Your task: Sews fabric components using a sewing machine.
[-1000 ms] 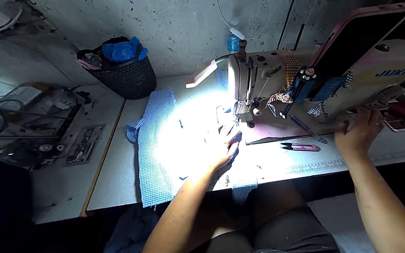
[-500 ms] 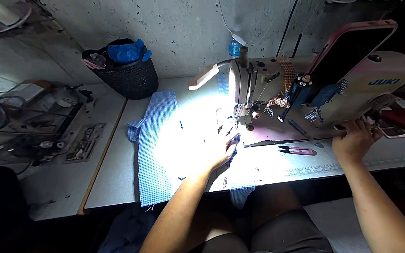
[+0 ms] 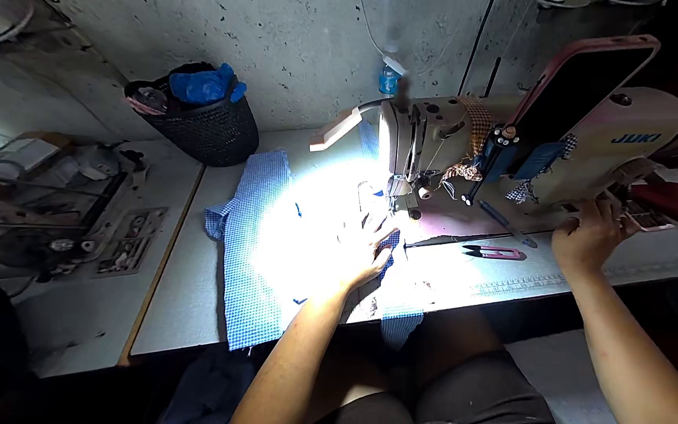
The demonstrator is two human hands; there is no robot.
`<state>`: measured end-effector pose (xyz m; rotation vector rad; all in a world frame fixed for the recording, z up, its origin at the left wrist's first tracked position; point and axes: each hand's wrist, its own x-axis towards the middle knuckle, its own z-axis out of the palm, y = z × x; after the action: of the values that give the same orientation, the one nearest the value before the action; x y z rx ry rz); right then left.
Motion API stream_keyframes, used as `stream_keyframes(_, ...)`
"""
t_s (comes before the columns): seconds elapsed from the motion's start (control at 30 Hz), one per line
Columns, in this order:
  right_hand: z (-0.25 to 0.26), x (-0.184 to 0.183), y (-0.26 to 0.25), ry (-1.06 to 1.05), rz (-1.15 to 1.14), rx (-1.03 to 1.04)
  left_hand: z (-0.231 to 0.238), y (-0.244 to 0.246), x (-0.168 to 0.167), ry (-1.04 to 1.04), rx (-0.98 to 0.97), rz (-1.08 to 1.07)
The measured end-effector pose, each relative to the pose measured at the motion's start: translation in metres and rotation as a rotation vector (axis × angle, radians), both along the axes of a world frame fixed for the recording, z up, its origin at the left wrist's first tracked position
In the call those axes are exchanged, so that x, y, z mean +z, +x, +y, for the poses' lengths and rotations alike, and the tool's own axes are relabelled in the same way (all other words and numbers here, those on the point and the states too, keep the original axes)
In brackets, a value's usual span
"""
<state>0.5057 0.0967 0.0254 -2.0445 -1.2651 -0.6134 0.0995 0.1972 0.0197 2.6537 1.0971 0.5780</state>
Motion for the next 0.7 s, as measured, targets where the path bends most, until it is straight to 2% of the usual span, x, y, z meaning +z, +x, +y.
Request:
stream_keyframes(0.2,-0.003,0.004,-0.002,-0.045,-0.014,0.012,-0.004,0.001,0.003,0.012,0.025,0.012)
stream_keyframes(0.33,-0.022,0.01,-0.037,-0.065,0.065,0.08,-0.003,0.001,0.004,0.006,0.029,0.022)
stream_keyframes(0.47,-0.069,-0.002,-0.111,0.127,0.009,0.515,-0.003,0.001,0.005,-0.015,0.024,-0.001)
stream_keyframes(0.53,-0.093,-0.019,-0.154,0.211,0.149,0.792,-0.002,0.001,0.006,-0.016,0.019,0.002)
stream_keyframes(0.6,-0.113,-0.038,-0.192,0.069,0.416,0.897,-0.002,0.001,0.006,-0.007,0.02,-0.009)
stream_keyframes(0.63,-0.119,-0.044,-0.206,-0.13,0.557,0.856,-0.005,0.0,0.005,-0.006,0.046,-0.013)
stream_keyframes(0.7,-0.115,-0.045,-0.22,-0.659,0.933,0.764,-0.028,-0.003,0.008,-0.069,0.201,0.036)
